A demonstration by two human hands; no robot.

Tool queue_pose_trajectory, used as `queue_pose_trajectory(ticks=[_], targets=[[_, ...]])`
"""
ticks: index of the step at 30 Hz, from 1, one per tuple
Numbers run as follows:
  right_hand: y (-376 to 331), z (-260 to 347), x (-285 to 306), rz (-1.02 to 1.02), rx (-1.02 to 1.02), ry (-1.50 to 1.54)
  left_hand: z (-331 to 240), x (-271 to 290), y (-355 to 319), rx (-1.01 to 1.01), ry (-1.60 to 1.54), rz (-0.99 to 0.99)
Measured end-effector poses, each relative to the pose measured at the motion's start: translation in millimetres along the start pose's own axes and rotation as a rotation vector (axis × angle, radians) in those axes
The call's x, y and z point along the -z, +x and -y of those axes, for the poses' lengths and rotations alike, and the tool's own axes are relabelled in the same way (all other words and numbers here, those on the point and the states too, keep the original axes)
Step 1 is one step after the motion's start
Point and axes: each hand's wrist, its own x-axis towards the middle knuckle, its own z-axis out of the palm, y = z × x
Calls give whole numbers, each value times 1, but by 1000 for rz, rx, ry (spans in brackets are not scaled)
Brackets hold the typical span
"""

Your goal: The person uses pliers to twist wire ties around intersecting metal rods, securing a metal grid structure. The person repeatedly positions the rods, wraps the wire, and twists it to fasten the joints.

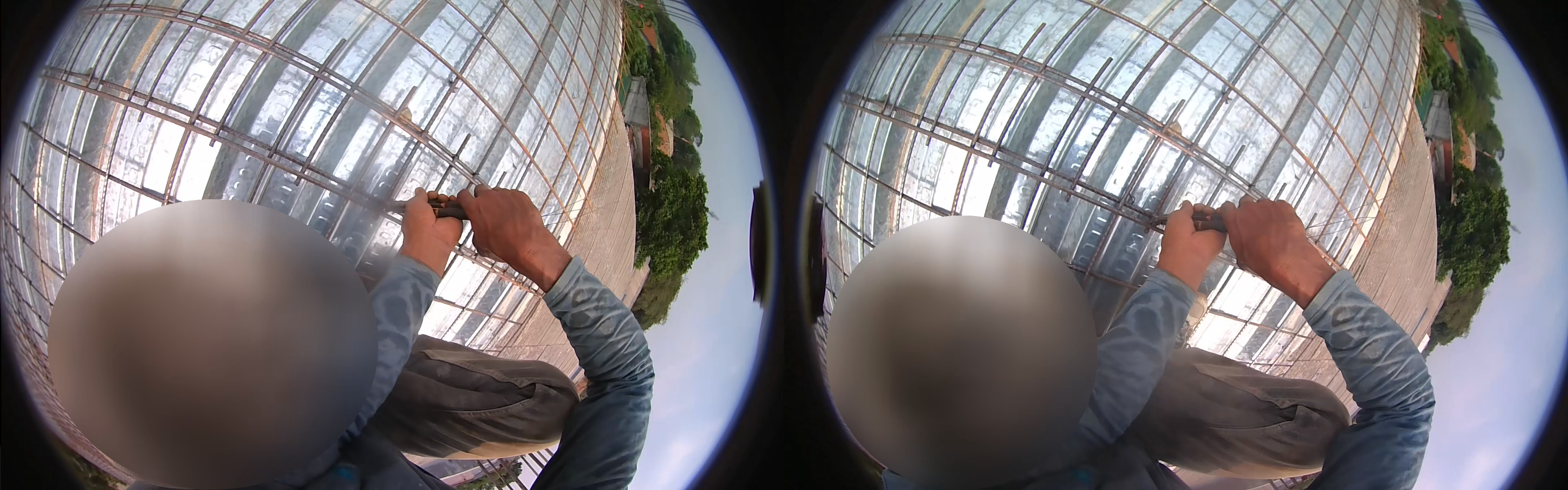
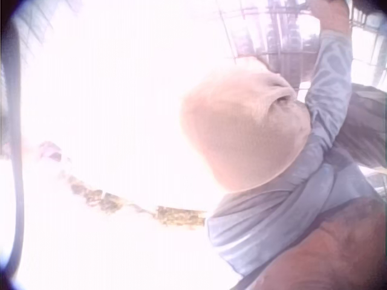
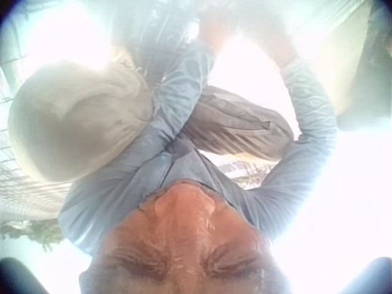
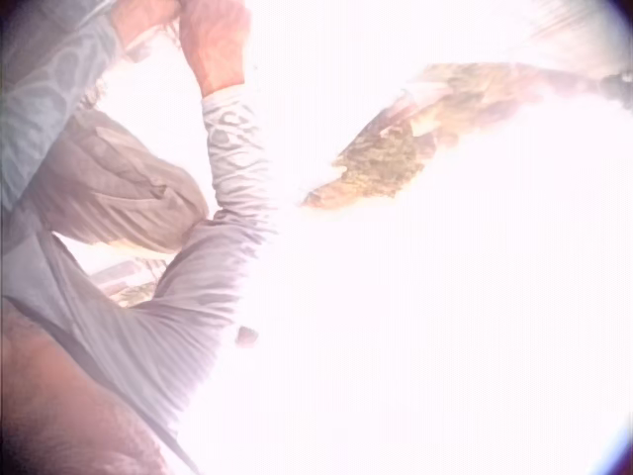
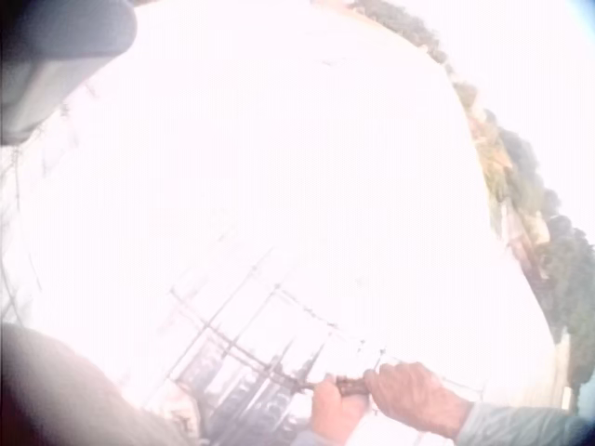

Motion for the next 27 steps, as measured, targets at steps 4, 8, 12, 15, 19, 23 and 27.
queue_pose_trajectory(ticks=[4, 8, 12, 15, 19, 23, 27], targets=[[-1, -38, -39, 5, 100, 422, 18, -12, -29, -195, 126, -115], [0, -66, -47, 523, -117, 1026, 32, 4, -30, -271, 294, -92], [3, -70, -109, 167, 47, 789, 35, 32, -16, -511, 788, 88], [3, -65, -121, 73, 24, 741, 31, 53, 3, -784, 1184, 308], [-5, -93, -151, 244, -99, 1133, 25, 54, 18, -1119, 1798, 431], [-20, -112, -185, 327, -73, 1350, 43, 55, 16, -1133, 2065, 542], [-36, -135, -198, 350, -259, 1494, 47, 38, 9, -1050, 1916, 520]])
